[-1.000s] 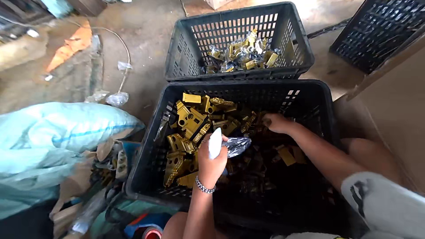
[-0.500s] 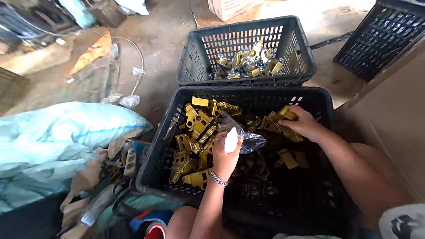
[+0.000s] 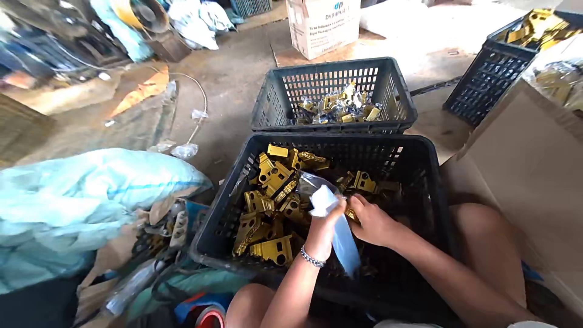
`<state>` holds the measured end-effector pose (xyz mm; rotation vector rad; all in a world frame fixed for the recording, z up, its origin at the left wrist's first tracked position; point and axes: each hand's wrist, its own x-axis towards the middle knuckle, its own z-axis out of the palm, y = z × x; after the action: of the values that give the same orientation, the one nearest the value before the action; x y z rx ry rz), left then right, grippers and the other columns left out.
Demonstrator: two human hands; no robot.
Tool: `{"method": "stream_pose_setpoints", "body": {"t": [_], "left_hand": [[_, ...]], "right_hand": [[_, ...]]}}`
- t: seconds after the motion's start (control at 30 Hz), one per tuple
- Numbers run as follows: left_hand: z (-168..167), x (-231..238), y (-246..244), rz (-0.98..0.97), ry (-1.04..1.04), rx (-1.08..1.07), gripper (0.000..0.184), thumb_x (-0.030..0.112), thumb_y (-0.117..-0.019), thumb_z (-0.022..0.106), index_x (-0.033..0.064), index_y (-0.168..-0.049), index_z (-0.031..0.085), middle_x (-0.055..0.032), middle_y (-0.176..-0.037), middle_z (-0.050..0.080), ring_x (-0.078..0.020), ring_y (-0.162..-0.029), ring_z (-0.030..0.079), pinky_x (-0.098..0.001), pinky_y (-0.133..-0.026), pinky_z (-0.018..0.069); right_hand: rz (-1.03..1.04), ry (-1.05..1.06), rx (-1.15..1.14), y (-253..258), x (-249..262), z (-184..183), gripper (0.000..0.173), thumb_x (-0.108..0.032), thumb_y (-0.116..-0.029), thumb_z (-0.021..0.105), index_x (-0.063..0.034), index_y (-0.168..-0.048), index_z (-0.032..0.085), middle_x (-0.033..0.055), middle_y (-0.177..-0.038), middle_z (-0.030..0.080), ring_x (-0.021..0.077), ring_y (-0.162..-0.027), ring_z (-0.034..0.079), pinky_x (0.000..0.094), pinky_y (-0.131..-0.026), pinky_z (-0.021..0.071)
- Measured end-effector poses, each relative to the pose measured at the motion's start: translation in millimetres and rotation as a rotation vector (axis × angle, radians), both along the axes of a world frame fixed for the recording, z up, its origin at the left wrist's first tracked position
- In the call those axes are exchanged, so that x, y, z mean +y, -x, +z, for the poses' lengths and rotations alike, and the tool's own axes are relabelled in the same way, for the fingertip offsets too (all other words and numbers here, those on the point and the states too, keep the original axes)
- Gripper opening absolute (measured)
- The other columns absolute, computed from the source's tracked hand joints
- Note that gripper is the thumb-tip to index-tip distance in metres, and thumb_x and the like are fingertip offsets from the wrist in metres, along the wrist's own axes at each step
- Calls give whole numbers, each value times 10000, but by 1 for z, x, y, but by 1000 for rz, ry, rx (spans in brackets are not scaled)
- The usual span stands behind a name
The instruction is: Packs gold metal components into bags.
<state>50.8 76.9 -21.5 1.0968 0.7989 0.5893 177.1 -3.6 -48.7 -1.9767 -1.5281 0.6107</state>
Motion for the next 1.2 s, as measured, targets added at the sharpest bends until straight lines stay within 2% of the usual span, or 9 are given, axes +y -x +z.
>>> {"method": "stream_pose_setpoints", "body": {"t": [0.23,0.33,0.47,0.6,0.73,0.83,0.93,1.1,1.2], "left_hand": [[-46,11,-12,124,-909,5,215,58,-775,797,-93,-913,732,-198,-1068,630,-114,-1013,598,-195,-924,489],[-37,20,-9,254,-807,1,360,55,-845,773,-159,-1102,641,-180,-1069,698,-77,-996,677,-216,-923,552],[-35,-13,-4,41,-1009,-88,158,16,-835,731,-100,-940,723,-183,-996,735,-165,-964,711,-284,-906,577],[-19,-22,-1,-135,-356,13,220,37,-975,635,-121,-1128,628,-120,-922,725,-133,-760,725,-291,-726,634],[4,20,4,11,340,-38,240,110,-1085,367,8,-1258,498,-162,-1110,721,-286,-881,738,-428,-706,614],[7,18,8,-53,301,-40,240,-5,-1042,359,-48,-1227,507,-189,-1062,750,-309,-907,758,-446,-773,633],[-3,5,4,-171,117,-10,259,-85,-943,616,-82,-1191,542,-150,-953,749,-238,-802,754,-381,-763,648],[-38,-9,-9,-102,-464,61,472,-13,-685,820,-109,-1113,645,-85,-975,725,-53,-891,688,-237,-847,577],[-13,-13,-2,-163,-38,-58,352,-89,-728,785,15,-1027,631,-3,-761,676,-7,-524,540,-159,-473,456]], "right_hand": [[-167,14,668,-9,21,-2,854,-33,-835,751,43,-1529,259,238,-1404,527,230,-1269,571,343,-1060,488],[-200,-100,873,-17,9,8,696,-142,-881,743,-15,-1501,451,150,-1340,615,149,-1158,638,297,-973,543],[-400,-361,515,-16,6,-1,436,-231,-901,757,-7,-1263,662,168,-1255,649,183,-1138,626,309,-967,527],[-44,124,143,-40,-8,7,425,-181,-890,763,18,-1258,685,296,-1248,620,421,-1184,592,548,-1051,457],[128,238,15,-75,-23,31,184,-31,-912,692,31,-1076,749,252,-1131,686,396,-1107,638,549,-1011,477],[-346,-241,-12,-94,-25,45,274,15,-934,644,65,-1202,678,283,-1201,654,348,-1041,685,482,-924,567],[-297,-119,241,-75,-19,51,544,-208,-972,699,21,-1430,515,270,-1481,459,339,-1196,623,450,-971,564],[-4,-199,339,-17,-11,21,301,-200,-943,700,69,-1077,710,193,-1077,707,168,-957,689,290,-876,560],[-23,-186,577,-20,-16,23,138,-112,-966,650,15,-1002,689,12,-894,703,15,-791,658,198,-754,564]]}}
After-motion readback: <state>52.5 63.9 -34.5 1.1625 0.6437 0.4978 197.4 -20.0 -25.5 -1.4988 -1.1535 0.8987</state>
